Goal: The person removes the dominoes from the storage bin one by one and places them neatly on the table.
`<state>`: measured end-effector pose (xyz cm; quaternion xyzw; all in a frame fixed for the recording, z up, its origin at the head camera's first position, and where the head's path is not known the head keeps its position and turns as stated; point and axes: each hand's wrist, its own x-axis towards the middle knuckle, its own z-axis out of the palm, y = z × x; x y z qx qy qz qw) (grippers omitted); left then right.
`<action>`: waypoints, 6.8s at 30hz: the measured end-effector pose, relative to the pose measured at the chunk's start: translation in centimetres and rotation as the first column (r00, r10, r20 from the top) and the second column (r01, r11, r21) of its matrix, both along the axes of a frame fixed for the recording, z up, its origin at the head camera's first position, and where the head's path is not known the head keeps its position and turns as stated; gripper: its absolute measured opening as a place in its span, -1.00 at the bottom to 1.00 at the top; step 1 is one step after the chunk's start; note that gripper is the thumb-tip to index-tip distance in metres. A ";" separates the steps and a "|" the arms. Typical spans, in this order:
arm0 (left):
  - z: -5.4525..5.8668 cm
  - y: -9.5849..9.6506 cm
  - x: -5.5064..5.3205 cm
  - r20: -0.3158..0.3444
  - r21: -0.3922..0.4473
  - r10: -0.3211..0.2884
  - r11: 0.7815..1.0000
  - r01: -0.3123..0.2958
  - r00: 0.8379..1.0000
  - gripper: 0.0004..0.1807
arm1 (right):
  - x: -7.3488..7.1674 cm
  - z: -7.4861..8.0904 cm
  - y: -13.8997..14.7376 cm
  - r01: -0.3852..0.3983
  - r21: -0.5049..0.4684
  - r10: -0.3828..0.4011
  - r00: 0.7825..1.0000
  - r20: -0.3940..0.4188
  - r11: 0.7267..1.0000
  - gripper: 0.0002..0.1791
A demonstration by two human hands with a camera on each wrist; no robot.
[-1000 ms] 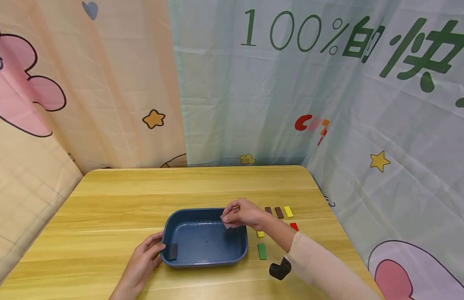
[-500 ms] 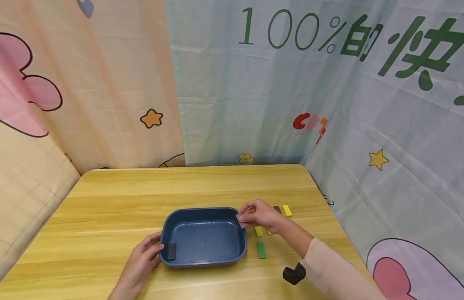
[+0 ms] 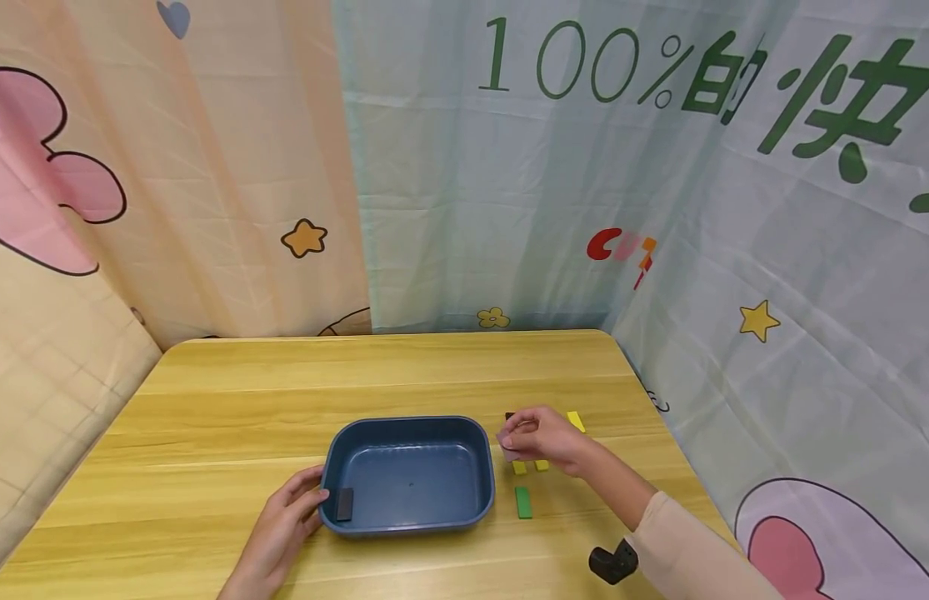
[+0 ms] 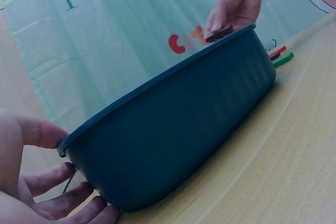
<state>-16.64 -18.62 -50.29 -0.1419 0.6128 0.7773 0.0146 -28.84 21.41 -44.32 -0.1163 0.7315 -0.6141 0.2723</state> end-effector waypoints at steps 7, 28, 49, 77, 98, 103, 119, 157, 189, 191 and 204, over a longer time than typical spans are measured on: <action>-0.1 0.2 0.1 -0.006 0.012 -0.004 1.000 0.005 1.000 -0.53 | 1.2 -1.4 2.4 0.081 -0.013 -0.080 0.996 0.024 0.997 -0.77; 0.0 0.0 0.0 0.014 0.006 -0.006 1.000 0.005 1.000 -0.53 | 4.7 -5.8 5.3 0.184 0.140 -0.176 0.982 -0.071 0.973 -0.82; 0.0 -0.1 0.0 0.017 -0.002 -0.025 1.000 0.025 1.000 -0.51 | 6.3 -5.8 3.4 0.411 0.471 -0.206 0.880 -0.427 0.781 -0.78; 0.0 -0.1 0.0 0.015 0.004 -0.022 1.000 0.022 1.000 -0.52 | 2.6 -0.1 -0.9 0.212 0.409 0.058 0.829 -0.556 0.888 -0.72; 0.0 -0.2 0.1 0.027 -0.011 -0.009 1.000 0.009 1.000 -0.51 | 0.4 1.7 -7.6 0.010 0.452 0.266 0.797 -0.542 0.892 -0.70; 0.0 -0.2 0.2 0.030 -0.014 -0.011 1.000 0.012 0.999 -0.50 | -0.3 2.4 -9.7 -0.084 0.495 0.379 0.755 -0.535 0.865 -0.72; -0.2 0.2 -0.2 -0.041 0.026 -0.003 1.000 0.004 0.999 -0.52 | -2.4 3.1 -15.2 -0.366 0.491 0.593 0.659 -0.463 0.790 -0.63; -0.2 -0.3 -0.2 -0.039 0.021 -0.014 1.000 0.015 0.999 -0.54 | -2.5 -1.7 -25.5 -0.514 0.806 0.947 0.045 -0.318 0.295 -0.67; -0.4 -0.3 -0.2 -0.018 0.016 -0.018 1.000 0.018 1.000 -0.52 | -2.8 -1.2 -22.4 -0.589 0.670 0.892 0.319 -0.322 0.452 -0.81; -0.4 -0.3 -0.2 -0.020 0.017 -0.018 1.000 0.019 1.000 -0.52 | -2.8 -1.1 -22.1 -0.592 0.633 0.865 0.382 -0.325 0.499 -0.83; -0.4 -0.2 -0.2 -0.035 0.009 -0.011 1.000 0.011 0.999 -0.52 | -1.4 -0.2 -19.0 -0.423 0.279 0.473 0.870 -0.143 0.862 -0.87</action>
